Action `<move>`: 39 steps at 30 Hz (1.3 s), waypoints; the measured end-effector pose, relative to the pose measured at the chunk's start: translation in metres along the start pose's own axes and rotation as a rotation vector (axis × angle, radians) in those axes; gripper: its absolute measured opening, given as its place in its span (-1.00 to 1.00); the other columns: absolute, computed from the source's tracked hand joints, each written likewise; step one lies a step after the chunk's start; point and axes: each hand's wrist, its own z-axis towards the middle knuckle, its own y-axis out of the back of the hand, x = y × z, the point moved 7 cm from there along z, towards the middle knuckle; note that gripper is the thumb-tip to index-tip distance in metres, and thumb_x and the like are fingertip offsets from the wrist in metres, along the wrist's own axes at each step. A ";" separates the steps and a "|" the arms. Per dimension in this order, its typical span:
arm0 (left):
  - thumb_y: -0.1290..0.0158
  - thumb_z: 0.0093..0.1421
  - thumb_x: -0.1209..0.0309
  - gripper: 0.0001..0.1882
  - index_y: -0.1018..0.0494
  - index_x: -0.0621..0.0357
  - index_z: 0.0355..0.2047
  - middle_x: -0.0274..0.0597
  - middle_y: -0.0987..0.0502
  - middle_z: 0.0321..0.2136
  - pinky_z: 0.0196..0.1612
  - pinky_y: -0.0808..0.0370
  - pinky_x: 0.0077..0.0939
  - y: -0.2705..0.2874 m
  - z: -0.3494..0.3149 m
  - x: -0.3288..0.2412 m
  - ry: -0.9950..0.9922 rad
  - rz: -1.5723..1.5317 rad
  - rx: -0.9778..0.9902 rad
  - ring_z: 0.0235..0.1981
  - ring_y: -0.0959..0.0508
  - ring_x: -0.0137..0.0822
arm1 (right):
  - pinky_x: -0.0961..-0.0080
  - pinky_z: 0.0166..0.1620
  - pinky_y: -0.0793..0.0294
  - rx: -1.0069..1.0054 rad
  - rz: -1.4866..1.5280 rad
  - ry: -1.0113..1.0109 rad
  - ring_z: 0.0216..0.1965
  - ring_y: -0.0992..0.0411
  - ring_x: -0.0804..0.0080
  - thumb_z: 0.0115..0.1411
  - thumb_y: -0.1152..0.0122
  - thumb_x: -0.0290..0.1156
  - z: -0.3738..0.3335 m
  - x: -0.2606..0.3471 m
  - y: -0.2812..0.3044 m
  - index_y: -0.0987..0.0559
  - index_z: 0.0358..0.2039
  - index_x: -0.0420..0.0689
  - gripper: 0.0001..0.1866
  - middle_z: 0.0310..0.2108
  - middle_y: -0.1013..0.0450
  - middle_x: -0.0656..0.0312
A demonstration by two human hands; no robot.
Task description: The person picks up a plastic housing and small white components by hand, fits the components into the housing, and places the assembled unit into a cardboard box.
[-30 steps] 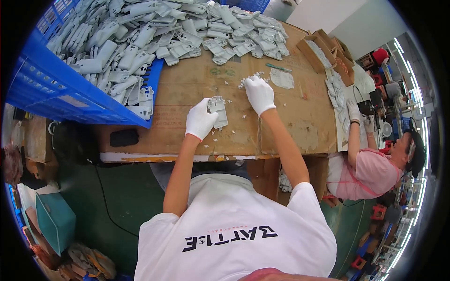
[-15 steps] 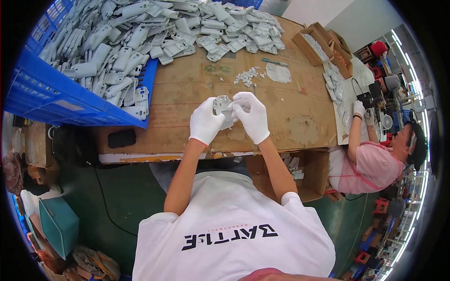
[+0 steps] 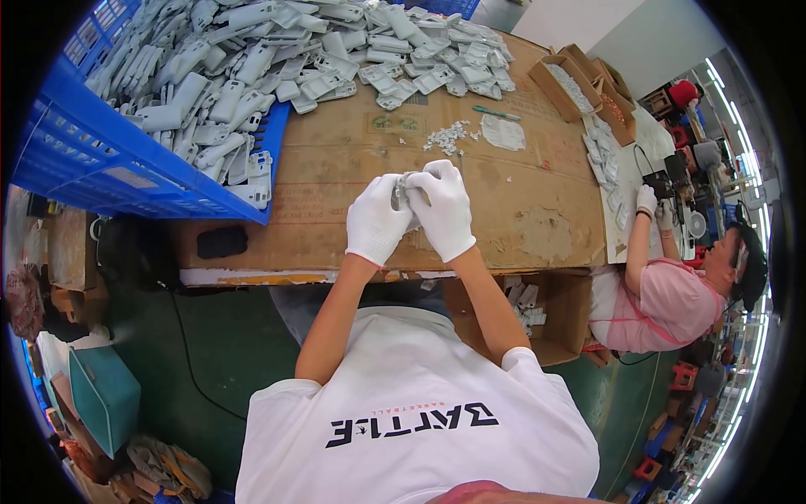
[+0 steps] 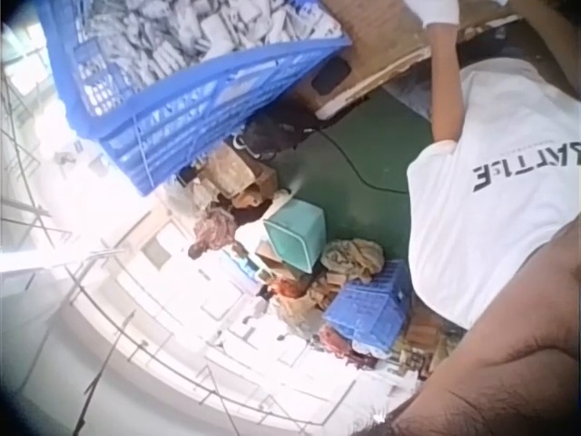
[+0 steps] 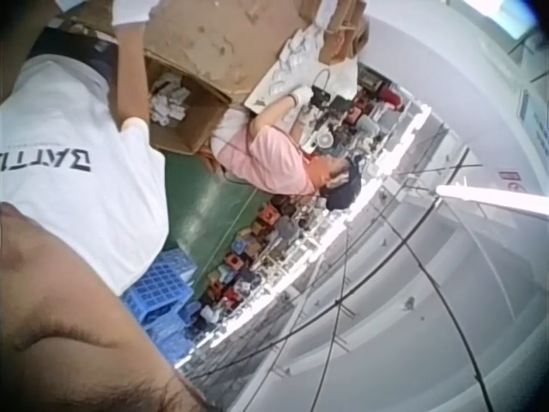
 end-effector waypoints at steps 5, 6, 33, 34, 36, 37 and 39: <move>-0.17 0.09 0.46 -0.71 -0.53 0.10 -0.13 -0.05 -0.59 -0.26 -0.19 -0.54 -0.30 0.002 0.002 -0.003 -0.033 -0.040 0.064 -0.25 -0.62 -0.02 | 0.46 -0.24 -0.48 0.074 0.183 -0.143 -0.32 -0.46 0.30 -0.02 -0.34 -0.62 0.002 -0.012 -0.002 -0.58 -0.32 -0.12 -0.78 -0.26 -0.40 0.19; -0.16 0.09 0.47 -0.70 -0.53 0.12 -0.12 -0.05 -0.59 -0.26 -0.19 -0.55 -0.31 0.002 0.002 -0.006 -0.047 -0.066 0.076 -0.25 -0.62 -0.03 | 0.48 -0.22 -0.49 0.075 0.235 -0.205 -0.30 -0.49 0.36 0.01 -0.34 -0.62 0.002 -0.014 -0.002 -0.58 -0.28 -0.15 -0.77 -0.21 -0.42 0.20; -0.12 0.10 0.55 -0.86 -0.60 0.26 -0.32 -0.25 -0.56 -0.57 -0.40 -0.43 -0.62 0.006 -0.006 -0.003 0.190 -0.541 -0.019 -0.50 -0.46 -0.63 | 0.58 -0.34 -0.50 0.029 0.365 -0.361 -0.45 -0.56 0.51 0.19 -0.19 -0.57 -0.017 0.004 0.007 -0.63 -0.08 -0.14 -0.73 -0.40 -0.58 0.04; -0.12 0.10 0.55 -0.86 -0.60 0.26 -0.32 -0.25 -0.56 -0.57 -0.40 -0.43 -0.62 0.007 -0.007 -0.005 0.189 -0.542 -0.018 -0.50 -0.46 -0.63 | 0.55 -0.37 -0.51 0.009 0.366 -0.338 -0.47 -0.59 0.44 0.17 -0.20 -0.58 -0.016 0.005 0.009 -0.62 -0.08 -0.14 -0.72 -0.44 -0.57 0.01; -0.11 0.10 0.55 -0.86 -0.60 0.27 -0.32 -0.26 -0.55 -0.58 -0.42 -0.41 -0.63 0.013 -0.007 -0.011 0.168 -0.498 -0.024 -0.51 -0.44 -0.63 | 0.56 -0.37 -0.51 0.037 0.361 -0.336 -0.47 -0.58 0.46 0.17 -0.20 -0.58 -0.013 0.008 0.012 -0.62 -0.08 -0.14 -0.72 -0.44 -0.57 0.02; -0.11 0.10 0.55 -0.86 -0.60 0.27 -0.32 -0.26 -0.55 -0.58 -0.42 -0.41 -0.63 0.014 -0.008 -0.011 0.170 -0.497 -0.028 -0.51 -0.44 -0.63 | 0.57 -0.37 -0.50 0.062 0.355 -0.336 -0.47 -0.58 0.48 0.16 -0.20 -0.58 -0.012 0.010 0.012 -0.62 -0.09 -0.14 -0.72 -0.44 -0.57 0.02; -0.11 0.10 0.55 -0.86 -0.60 0.27 -0.33 -0.26 -0.54 -0.58 -0.43 -0.40 -0.63 0.016 -0.009 -0.013 0.151 -0.471 -0.054 -0.51 -0.44 -0.62 | 0.57 -0.37 -0.50 0.064 0.366 -0.333 -0.47 -0.58 0.45 0.16 -0.20 -0.59 -0.010 0.012 0.015 -0.62 -0.08 -0.13 -0.71 -0.43 -0.57 0.04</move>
